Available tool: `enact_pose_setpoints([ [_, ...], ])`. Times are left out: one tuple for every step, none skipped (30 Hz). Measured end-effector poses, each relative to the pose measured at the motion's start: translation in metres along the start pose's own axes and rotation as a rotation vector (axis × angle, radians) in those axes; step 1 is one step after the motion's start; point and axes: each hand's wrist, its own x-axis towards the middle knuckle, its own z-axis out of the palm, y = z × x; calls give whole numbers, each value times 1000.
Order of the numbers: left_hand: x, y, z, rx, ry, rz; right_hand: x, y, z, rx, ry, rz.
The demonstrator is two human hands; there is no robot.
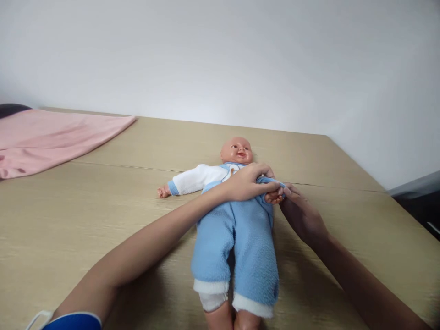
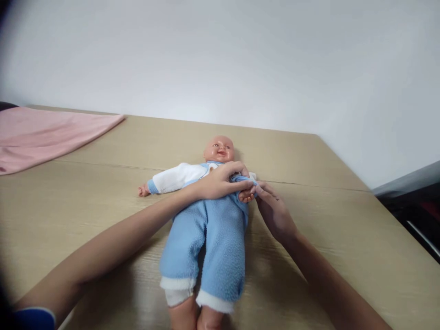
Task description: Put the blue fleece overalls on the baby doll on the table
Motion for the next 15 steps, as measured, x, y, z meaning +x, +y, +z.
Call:
enact_pose_setpoints([
  [1, -1, 0, 37, -14, 2, 0, 2, -1, 71, 40, 41],
  [2, -2, 1, 80, -24, 6, 0, 4, -3, 120, 84, 73],
  [3, -3, 1, 123, -29, 9, 0, 5, -4, 148, 122, 97],
  [4, -4, 2, 164, -26, 8, 1, 7, -5, 154, 145, 115],
  [4, -5, 3, 197, -19, 2, 2, 9, -5, 142, 156, 127],
  [5, -5, 4, 223, -8, -11, 2, 10, -4, 111, 164, 126],
  [5, -5, 4, 238, 5, -28, 3, 10, -2, 64, 179, 106],
  [4, -5, 5, 245, 20, -47, 2, 11, 0, 1, 208, 64],
  [4, -5, 5, 248, 31, -64, 2, 11, 3, -78, 246, 9],
  [3, -5, 5, 246, 38, -77, 1, 11, 7, -166, 292, -50],
  [2, -4, 5, 242, 40, -88, 0, 12, 10, -257, 338, -101],
  [1, -4, 5, 238, 35, -100, -1, 12, 12, -336, 378, -135],
  [1, -3, 4, 239, 25, -117, -1, 13, 14, -393, 408, -146],
  [0, -2, 4, 247, 13, -139, -2, 14, 14, -426, 426, -139],
  [0, -1, 4, 262, 2, -163, -1, 15, 14, -438, 434, -121],
])
